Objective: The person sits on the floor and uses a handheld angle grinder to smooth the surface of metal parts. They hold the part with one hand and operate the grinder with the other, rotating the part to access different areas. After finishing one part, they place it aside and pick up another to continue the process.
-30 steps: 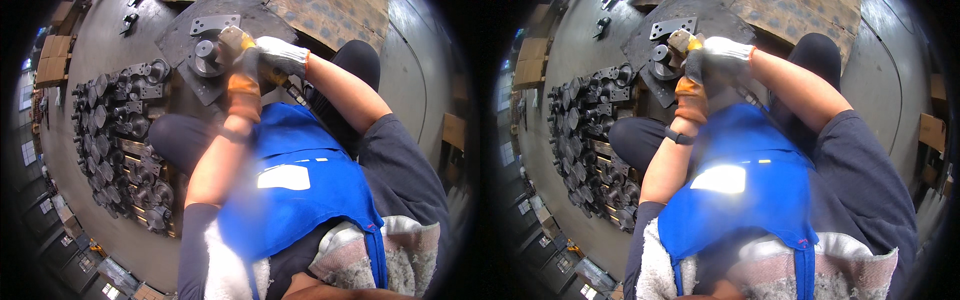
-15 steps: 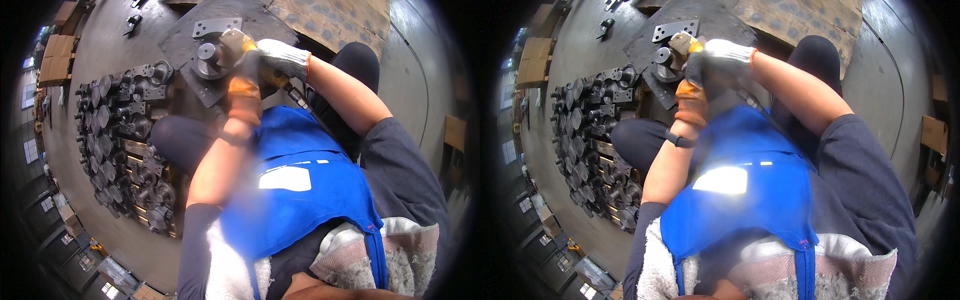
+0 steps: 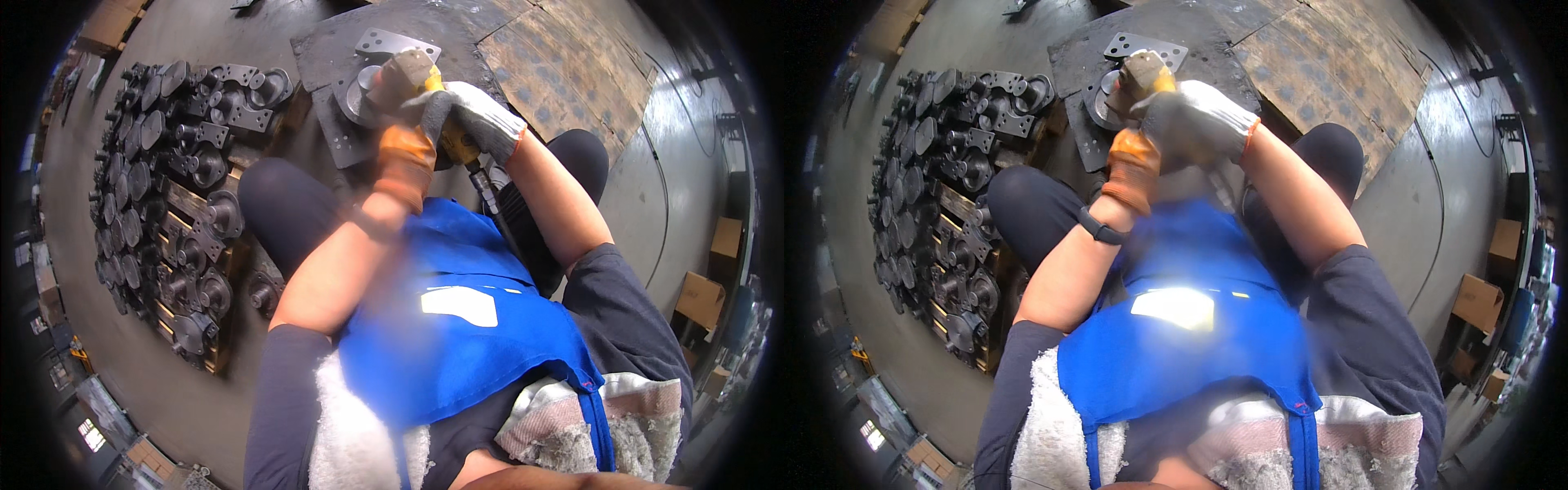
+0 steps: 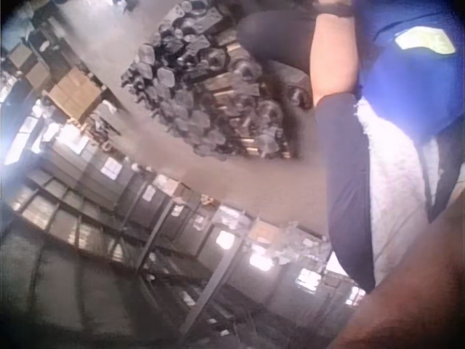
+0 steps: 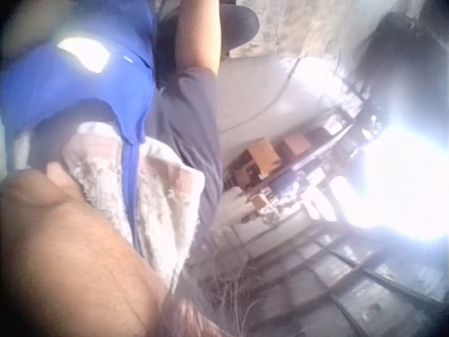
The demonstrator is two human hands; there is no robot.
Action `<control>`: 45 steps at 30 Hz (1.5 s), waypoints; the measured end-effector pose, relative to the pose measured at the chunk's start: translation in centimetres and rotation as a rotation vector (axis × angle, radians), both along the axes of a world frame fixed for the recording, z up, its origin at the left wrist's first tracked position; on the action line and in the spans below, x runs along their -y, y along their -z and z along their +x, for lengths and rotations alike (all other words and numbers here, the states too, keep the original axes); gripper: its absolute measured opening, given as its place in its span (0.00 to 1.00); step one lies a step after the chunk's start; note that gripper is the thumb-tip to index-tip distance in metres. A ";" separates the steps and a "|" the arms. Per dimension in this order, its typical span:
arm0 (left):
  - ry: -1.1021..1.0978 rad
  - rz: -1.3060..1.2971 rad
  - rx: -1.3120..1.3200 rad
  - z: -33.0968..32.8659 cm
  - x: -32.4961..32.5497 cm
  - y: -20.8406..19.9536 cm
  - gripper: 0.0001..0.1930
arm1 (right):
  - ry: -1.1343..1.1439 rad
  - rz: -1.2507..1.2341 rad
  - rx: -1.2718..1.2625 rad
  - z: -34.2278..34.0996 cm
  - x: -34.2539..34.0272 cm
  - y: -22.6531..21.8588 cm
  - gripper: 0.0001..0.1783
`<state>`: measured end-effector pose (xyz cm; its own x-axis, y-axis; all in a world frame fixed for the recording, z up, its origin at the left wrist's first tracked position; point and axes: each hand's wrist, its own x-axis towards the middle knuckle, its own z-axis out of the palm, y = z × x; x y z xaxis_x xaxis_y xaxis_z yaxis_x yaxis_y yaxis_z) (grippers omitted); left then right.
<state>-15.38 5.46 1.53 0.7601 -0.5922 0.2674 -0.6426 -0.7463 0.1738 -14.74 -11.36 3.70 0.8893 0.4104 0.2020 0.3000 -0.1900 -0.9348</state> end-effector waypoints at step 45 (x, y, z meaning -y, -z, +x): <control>-0.634 0.057 -0.180 14.2 5.5 2.3 0.30 | 0.441 0.359 -0.229 -7.2 9.0 -3.1 0.19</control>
<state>-1.19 -0.01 -0.80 0.9960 -0.0250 0.0855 -0.0407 -0.9815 0.1868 -21.91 -20.31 6.78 0.9970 -0.0648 0.0426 0.0483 0.0887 -0.9949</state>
